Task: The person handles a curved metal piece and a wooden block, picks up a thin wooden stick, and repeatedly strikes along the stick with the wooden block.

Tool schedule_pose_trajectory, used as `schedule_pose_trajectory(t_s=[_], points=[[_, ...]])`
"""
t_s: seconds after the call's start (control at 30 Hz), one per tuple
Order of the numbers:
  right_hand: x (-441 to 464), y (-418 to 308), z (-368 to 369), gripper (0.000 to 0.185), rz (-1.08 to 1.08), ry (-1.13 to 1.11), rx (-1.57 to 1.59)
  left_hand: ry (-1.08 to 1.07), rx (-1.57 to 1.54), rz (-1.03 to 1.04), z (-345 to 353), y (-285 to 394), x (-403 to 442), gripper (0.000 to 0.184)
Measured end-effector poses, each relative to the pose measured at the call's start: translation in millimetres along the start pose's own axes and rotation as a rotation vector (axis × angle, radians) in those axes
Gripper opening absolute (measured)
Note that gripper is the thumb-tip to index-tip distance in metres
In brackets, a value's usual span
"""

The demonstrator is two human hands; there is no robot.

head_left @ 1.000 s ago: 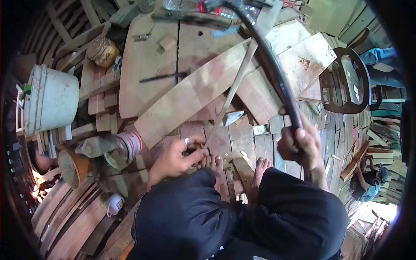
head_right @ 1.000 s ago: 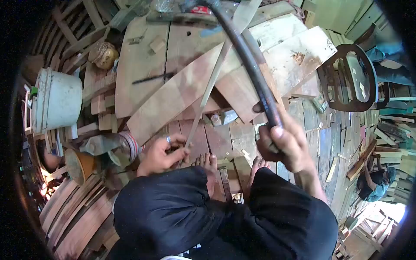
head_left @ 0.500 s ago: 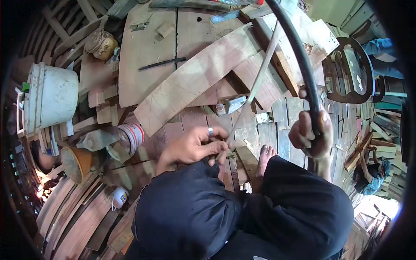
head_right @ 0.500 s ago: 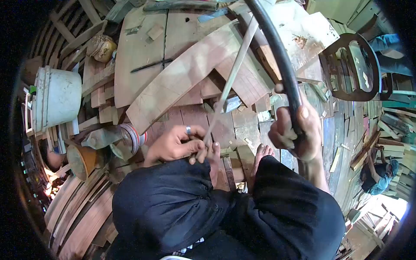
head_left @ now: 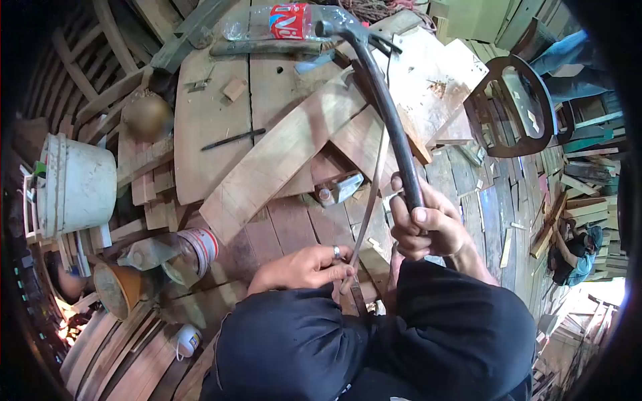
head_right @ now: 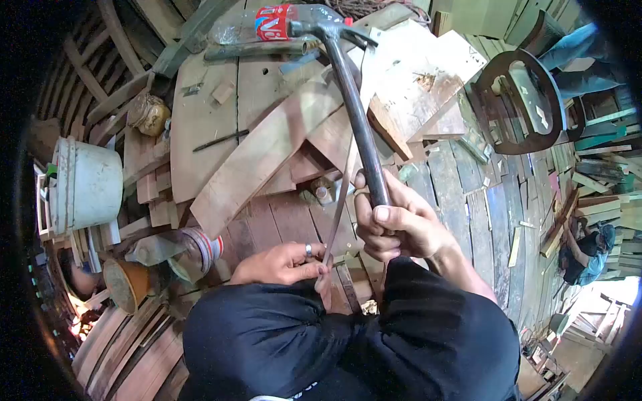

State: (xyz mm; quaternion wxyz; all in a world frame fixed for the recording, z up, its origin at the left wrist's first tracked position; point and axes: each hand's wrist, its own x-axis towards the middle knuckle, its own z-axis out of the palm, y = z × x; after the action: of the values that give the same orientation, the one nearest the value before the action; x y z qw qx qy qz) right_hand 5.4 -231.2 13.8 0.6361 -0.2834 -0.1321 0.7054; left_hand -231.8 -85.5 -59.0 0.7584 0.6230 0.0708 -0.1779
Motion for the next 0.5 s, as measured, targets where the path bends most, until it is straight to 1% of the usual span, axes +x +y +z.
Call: schedule_pose_trajectory(t_s=[0.03,0.1,0.13,0.17,0.23,0.27,0.33,0.37,0.4,0.43,0.47,0.5], points=[[0,0,-3,0.050,-0.004,-0.005,-0.005,0.018,0.088,0.038,2,-3,2,0.043],[0,2,-10,0.044,0.044,-0.001,0.155,0.047,0.123,0.060,5,-4,7,0.041],[2,2,-12,0.037,0.047,0.018,0.136,0.075,0.152,0.080,6,-5,8,0.039],[3,4,-14,0.037,0.043,0.013,0.132,0.077,0.158,0.083,5,-7,8,0.039],[3,7,-18,0.033,0.009,0.206,-0.043,0.037,0.041,0.075,4,-12,9,0.038],[2,4,-19,0.030,0.019,0.199,-0.078,0.040,0.046,0.079,6,-10,9,0.038],[-1,10,-25,0.030,0.014,0.195,-0.113,0.100,-0.152,0.071,8,-2,8,0.048],[-3,15,-29,0.030,0.018,0.194,-0.141,0.113,-0.147,0.080,12,6,11,0.048],[-7,17,-33,0.030,0.048,0.147,-0.166,0.225,-0.315,0.127,16,16,16,0.052],[-6,20,-36,0.039,0.039,0.141,-0.200,0.338,-0.487,0.174,19,28,16,0.056],[-6,21,-36,0.038,0.019,0.120,-0.241,0.372,-0.491,0.111,14,41,13,0.062],[-5,22,-37,0.038,0.000,0.101,-0.279,0.388,-0.493,0.114,9,36,16,0.062]])
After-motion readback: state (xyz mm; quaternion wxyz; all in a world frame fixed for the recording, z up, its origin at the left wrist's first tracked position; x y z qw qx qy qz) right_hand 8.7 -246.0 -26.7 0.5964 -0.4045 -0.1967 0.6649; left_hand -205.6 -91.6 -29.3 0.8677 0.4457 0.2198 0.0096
